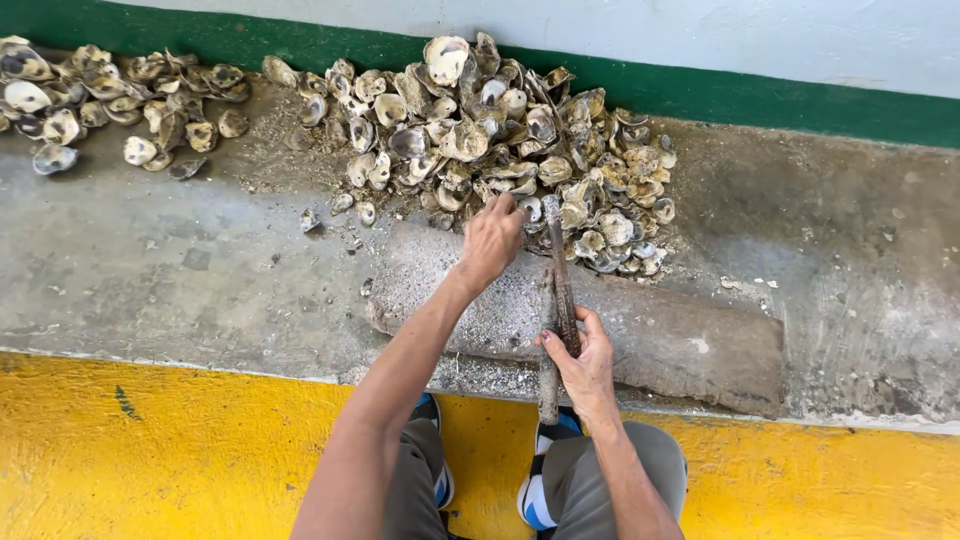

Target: Breaking open oyster or clam shells using a stick and a metal tool on a block.

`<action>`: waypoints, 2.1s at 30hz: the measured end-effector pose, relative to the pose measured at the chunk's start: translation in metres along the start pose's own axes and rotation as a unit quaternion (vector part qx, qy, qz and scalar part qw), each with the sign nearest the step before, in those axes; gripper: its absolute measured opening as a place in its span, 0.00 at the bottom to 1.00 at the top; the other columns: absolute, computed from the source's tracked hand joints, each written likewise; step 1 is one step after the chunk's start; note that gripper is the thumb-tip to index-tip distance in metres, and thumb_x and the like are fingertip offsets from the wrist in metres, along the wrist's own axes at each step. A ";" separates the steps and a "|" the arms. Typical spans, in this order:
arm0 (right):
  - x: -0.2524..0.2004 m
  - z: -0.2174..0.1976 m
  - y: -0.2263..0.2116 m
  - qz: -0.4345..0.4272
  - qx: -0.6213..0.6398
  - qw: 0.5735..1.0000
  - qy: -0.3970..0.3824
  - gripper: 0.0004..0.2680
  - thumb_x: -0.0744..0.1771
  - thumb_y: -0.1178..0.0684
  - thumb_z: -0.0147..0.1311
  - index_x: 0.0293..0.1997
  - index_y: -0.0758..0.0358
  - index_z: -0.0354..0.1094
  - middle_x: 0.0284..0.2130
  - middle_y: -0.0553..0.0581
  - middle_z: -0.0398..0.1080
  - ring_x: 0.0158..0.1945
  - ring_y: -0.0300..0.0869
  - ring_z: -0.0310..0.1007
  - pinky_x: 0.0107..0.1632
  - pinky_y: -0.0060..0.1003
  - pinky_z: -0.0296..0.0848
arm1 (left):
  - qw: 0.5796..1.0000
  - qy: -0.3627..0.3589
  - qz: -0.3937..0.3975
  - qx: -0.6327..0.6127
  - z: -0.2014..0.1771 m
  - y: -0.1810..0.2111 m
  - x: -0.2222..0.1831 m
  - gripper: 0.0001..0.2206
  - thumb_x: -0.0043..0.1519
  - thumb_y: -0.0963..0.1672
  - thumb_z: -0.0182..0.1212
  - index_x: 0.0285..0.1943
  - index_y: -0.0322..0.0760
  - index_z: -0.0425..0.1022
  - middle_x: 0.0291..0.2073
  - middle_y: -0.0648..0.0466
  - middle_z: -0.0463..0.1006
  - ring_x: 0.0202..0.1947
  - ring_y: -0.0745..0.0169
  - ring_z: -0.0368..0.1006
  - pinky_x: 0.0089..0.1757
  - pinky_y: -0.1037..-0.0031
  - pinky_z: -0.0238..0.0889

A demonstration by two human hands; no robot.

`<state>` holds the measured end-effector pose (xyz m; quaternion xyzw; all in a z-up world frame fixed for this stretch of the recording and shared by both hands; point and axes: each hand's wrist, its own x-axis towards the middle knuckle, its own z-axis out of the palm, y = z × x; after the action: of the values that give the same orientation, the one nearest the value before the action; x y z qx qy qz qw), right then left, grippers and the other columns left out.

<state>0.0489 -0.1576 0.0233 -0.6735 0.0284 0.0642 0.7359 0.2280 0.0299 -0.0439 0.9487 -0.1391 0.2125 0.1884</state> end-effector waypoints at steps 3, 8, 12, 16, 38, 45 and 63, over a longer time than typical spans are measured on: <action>0.000 0.001 -0.004 -0.022 -0.012 1.000 -0.010 0.15 0.66 0.61 0.60 0.58 0.70 0.62 0.39 0.58 0.76 0.41 0.37 0.77 0.46 0.31 0.77 | 0.998 -0.027 -0.023 0.056 0.039 -0.014 0.004 0.10 0.60 0.34 0.61 0.45 0.36 0.83 0.47 0.45 0.76 0.41 0.58 0.73 0.31 0.78 0.75; -0.001 0.001 -0.008 -0.015 -0.023 1.000 -0.004 0.15 0.66 0.60 0.60 0.57 0.70 0.62 0.38 0.58 0.76 0.40 0.36 0.77 0.44 0.31 0.77 | 0.993 -0.027 -0.104 -0.053 0.002 -0.001 0.010 0.10 0.57 0.36 0.64 0.44 0.38 0.84 0.44 0.49 0.76 0.38 0.60 0.73 0.29 0.76 0.74; 0.003 -0.003 -0.001 -0.003 -0.002 1.000 -0.004 0.15 0.66 0.60 0.60 0.58 0.70 0.63 0.36 0.59 0.77 0.39 0.37 0.76 0.43 0.31 0.74 | 0.905 -0.056 -0.216 -0.362 -0.025 -0.017 0.006 0.05 0.57 0.40 0.68 0.40 0.39 0.83 0.36 0.52 0.79 0.28 0.68 0.71 0.26 0.80 0.65; 0.005 0.000 -0.001 0.005 0.031 1.000 -0.003 0.15 0.65 0.61 0.60 0.57 0.70 0.62 0.36 0.58 0.76 0.39 0.38 0.78 0.41 0.32 0.76 | 0.766 -0.084 -0.334 -0.543 -0.053 -0.029 0.004 0.03 0.59 0.40 0.67 0.39 0.42 0.82 0.26 0.56 0.81 0.22 0.71 0.69 0.22 0.81 0.59; 0.010 -0.004 0.011 -0.018 0.037 0.999 0.009 0.13 0.66 0.60 0.59 0.55 0.69 0.62 0.34 0.59 0.77 0.37 0.37 0.77 0.40 0.31 0.76 | 0.977 0.006 -0.070 -0.201 -0.101 0.021 -0.104 0.10 0.60 0.35 0.58 0.48 0.35 0.77 0.50 0.47 0.76 0.36 0.55 0.80 0.34 0.72 0.77; 0.008 -0.003 0.001 -0.008 0.005 0.999 0.031 0.13 0.66 0.61 0.59 0.55 0.67 0.63 0.33 0.58 0.78 0.37 0.37 0.78 0.39 0.30 0.76 | 0.969 -0.039 -0.153 -0.192 -0.092 0.017 -0.095 0.22 0.56 0.39 0.70 0.60 0.35 0.72 0.49 0.45 0.74 0.43 0.53 0.77 0.40 0.68 0.76; 0.005 -0.003 -0.006 -0.016 0.005 0.999 0.036 0.14 0.66 0.62 0.59 0.56 0.69 0.62 0.35 0.58 0.77 0.38 0.37 0.77 0.40 0.30 0.76 | 0.995 -0.024 0.101 0.014 -0.096 0.036 -0.091 0.24 0.59 0.34 0.56 0.64 0.48 0.70 0.58 0.48 0.69 0.52 0.54 0.70 0.46 0.65 0.66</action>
<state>0.0552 -0.1610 0.0287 -0.6721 0.0443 0.0284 0.7386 0.1024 0.0544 0.0057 0.9372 -0.2355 0.2094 0.1496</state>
